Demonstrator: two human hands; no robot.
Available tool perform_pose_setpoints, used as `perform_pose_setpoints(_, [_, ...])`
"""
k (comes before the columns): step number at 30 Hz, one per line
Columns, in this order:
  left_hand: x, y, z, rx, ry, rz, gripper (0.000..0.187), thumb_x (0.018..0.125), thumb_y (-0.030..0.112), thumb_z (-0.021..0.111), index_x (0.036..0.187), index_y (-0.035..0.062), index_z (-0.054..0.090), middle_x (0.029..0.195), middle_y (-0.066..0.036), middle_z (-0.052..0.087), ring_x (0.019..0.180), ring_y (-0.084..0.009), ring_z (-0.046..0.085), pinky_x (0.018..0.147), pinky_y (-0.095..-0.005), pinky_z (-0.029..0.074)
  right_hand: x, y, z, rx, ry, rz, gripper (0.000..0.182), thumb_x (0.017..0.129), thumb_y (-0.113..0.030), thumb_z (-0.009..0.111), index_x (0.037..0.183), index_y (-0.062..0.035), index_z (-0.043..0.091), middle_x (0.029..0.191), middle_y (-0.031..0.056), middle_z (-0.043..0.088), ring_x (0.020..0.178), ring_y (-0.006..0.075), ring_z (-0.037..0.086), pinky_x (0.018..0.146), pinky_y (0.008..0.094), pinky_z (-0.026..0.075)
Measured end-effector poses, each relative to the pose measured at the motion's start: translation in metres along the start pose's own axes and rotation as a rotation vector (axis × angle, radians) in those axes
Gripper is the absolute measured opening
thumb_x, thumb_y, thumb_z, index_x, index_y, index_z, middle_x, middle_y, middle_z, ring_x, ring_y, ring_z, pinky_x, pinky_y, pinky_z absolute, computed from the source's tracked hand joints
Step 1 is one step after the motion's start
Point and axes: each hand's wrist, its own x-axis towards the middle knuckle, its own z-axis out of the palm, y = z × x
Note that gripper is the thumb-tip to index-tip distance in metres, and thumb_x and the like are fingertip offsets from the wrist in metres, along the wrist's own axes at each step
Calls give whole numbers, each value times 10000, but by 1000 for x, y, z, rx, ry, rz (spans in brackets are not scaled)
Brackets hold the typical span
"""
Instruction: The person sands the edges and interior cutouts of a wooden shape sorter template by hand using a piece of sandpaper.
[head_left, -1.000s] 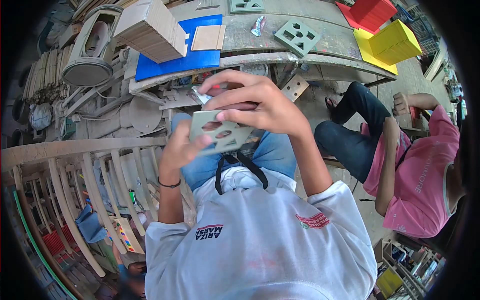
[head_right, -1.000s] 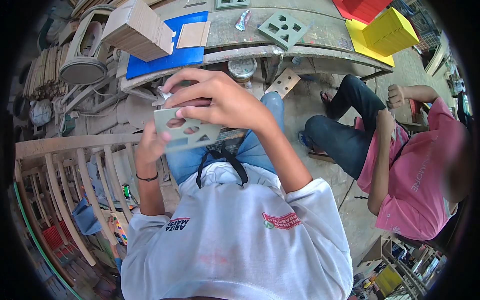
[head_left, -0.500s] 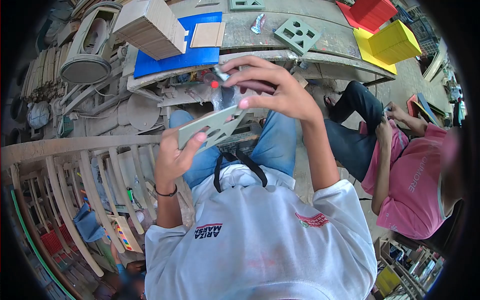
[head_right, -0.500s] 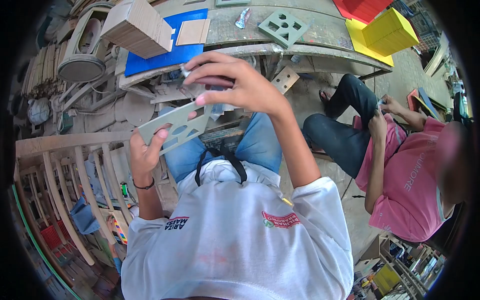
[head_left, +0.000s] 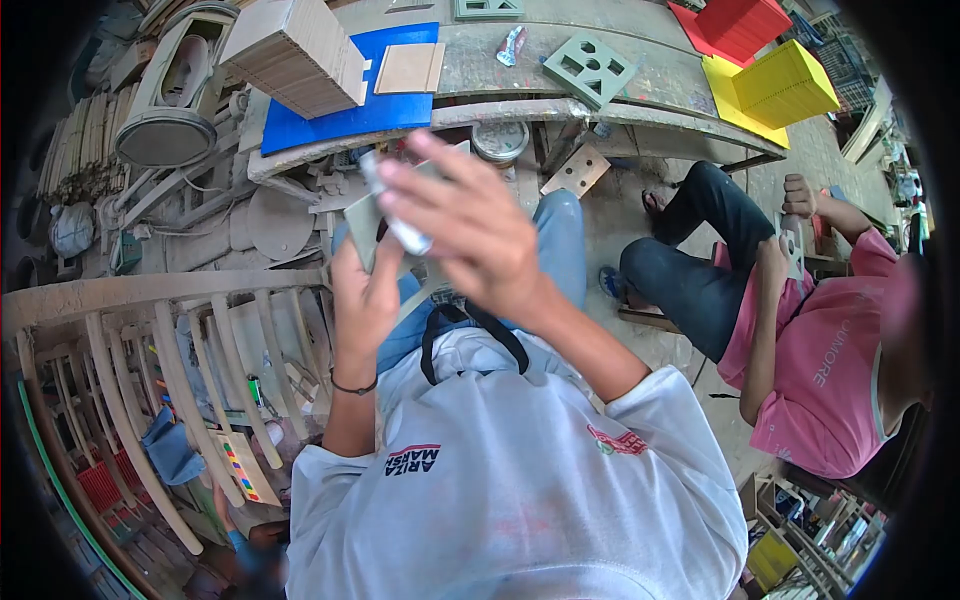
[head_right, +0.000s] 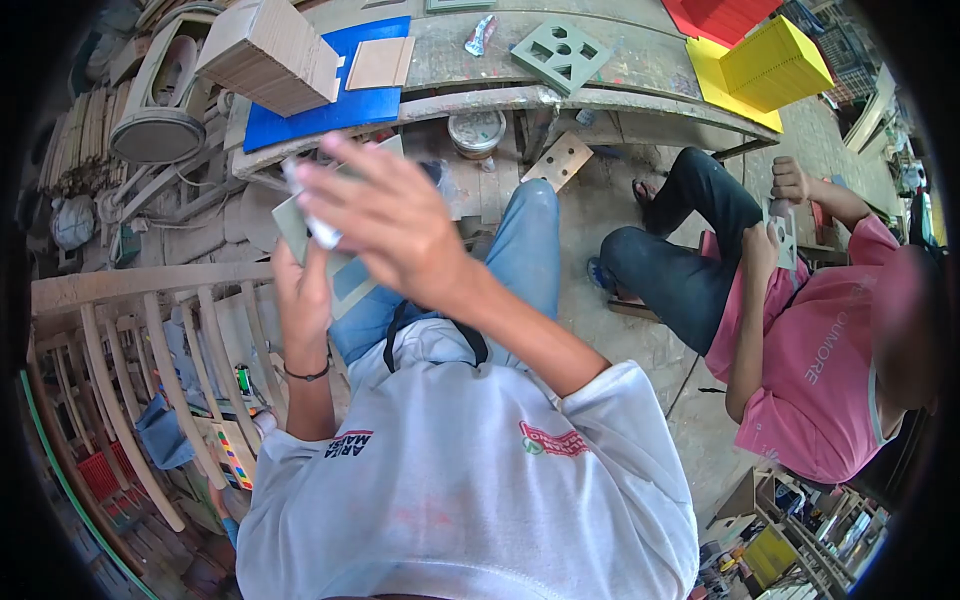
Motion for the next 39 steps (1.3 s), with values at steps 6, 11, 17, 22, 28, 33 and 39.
perform_pose_setpoints(6, [-2, 13, 1, 89, 90, 73, 373, 998, 61, 443, 1353, -45, 485, 1182, -147, 637, 1066, -163, 604, 906, -293, 486, -22, 36, 10, -87, -8, 150, 546, 713, 146, 549, 1217, -39, 652, 1346, 146, 580, 1334, 337, 469, 1138, 474, 328])
perform_pose_setpoints(11, [6, 15, -3, -44, 57, 64, 364, 996, 40, 427, 1343, -40, 503, 1197, -137, 637, 1063, -183, 622, 902, -298, 494, -9, 18, -8, -13, -3, 162, 569, 700, 152, 542, 1220, -46, 662, 1331, 146, 593, 1332, 352, 470, 1134, 468, 333])
perform_pose_setpoints(17, [-3, 6, -7, 97, 98, 62, 324, 992, 68, 483, 1286, -59, 530, 1147, -146, 654, 1090, -174, 595, 949, -300, 448, -17, 48, 8, 41, -34, 235, 630, 696, 196, 489, 1244, -70, 647, 1352, 151, 573, 1337, 317, 469, 1158, 465, 292])
perform_pose_setpoints(22, [0, 6, -13, 349, 110, 85, 270, 990, 60, 474, 1215, -48, 579, 1037, -94, 676, 954, -130, 603, 860, -281, 467, 8, 13, -2, 103, -22, 93, 567, 724, 173, 521, 1239, -32, 641, 1321, 176, 591, 1318, 313, 493, 1138, 481, 326])
perform_pose_setpoints(28, [4, 11, -13, 239, 188, 57, 220, 987, 74, 515, 1136, -59, 607, 1038, -74, 669, 978, -119, 584, 858, -283, 462, -21, 64, 17, 94, -51, 270, 517, 731, 138, 544, 1216, -14, 635, 1356, 155, 564, 1310, 315, 495, 1123, 445, 363])
perform_pose_setpoints(33, [6, -6, -22, 170, 106, 138, 266, 985, 49, 474, 1213, -49, 568, 1054, -105, 678, 978, -142, 614, 857, -290, 483, 10, 3, 6, 93, -51, 96, 578, 708, 179, 524, 1238, -24, 631, 1324, 181, 586, 1306, 341, 499, 1127, 456, 341])
perform_pose_setpoints(39, [3, 24, -22, -94, 94, 86, 306, 992, 82, 445, 1239, -48, 571, 1107, -138, 691, 1009, -179, 648, 902, -308, 489, -25, 105, 8, -253, -225, 225, 614, 673, 200, 486, 1218, -39, 641, 1317, 148, 600, 1307, 305, 504, 1095, 414, 393])
